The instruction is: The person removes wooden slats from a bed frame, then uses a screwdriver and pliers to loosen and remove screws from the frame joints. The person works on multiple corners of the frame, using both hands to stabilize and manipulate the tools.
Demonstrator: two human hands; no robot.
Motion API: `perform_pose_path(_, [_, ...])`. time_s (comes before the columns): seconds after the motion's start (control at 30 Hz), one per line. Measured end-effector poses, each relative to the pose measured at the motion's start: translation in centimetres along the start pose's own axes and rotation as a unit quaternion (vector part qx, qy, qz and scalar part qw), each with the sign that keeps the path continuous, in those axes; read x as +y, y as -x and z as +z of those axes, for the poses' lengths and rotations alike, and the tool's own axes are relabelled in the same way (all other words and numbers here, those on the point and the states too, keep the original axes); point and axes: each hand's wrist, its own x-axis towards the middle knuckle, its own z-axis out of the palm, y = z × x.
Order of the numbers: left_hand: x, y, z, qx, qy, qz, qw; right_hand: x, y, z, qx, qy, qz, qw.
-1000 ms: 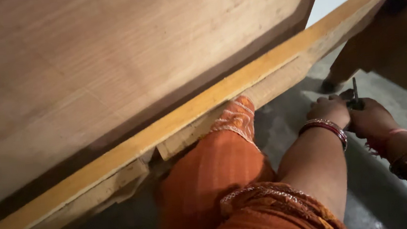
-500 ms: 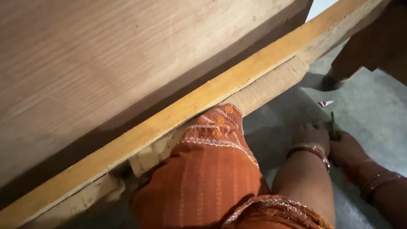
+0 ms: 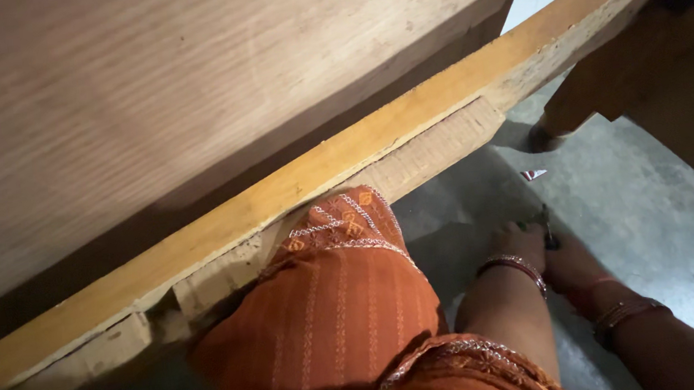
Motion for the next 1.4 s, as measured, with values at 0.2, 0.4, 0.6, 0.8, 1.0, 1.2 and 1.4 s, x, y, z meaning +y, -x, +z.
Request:
perform_pose_path(0.2, [-0.4,-0.6,-1.3,0.009,-0.002,0.01,1.0,8.2,1.2,2.4,0.068,-0.586,-0.059,0.805])
perform_pose_path(0.4, [2.1,0.4,-4.2,0.071,0.009,0.078,0.994,10.4,3.7,-1.1,0.103,-0.56,0.08,0.818])
perform_pose_path(0.6, [3.1,1.9,-7.1,0.249,-0.072,0.194,0.946,10.0,8.8,-6.5,0.183,-0.454,0.105,0.865])
perform_pose_path(0.8, [5.0,3.6,-10.9,0.283,-0.18,0.233,0.913,12.0,10.7,-9.9,0.185,-0.307,0.075,0.931])
perform_pose_path(1.0, [10.0,4.7,-17.4,0.313,-0.163,0.292,0.889,17.2,13.1,-13.1,0.217,-0.218,0.088,0.948])
perform_pose_path(1.2, [14.3,6.6,-24.3,0.201,-0.236,0.266,0.913,19.7,16.8,-16.9,0.311,-0.102,0.006,0.945])
perform_pose_path(1.4, [14.6,7.1,-23.9,0.306,-0.213,0.3,0.878,18.9,17.6,-17.0,0.386,-0.247,0.051,0.887])
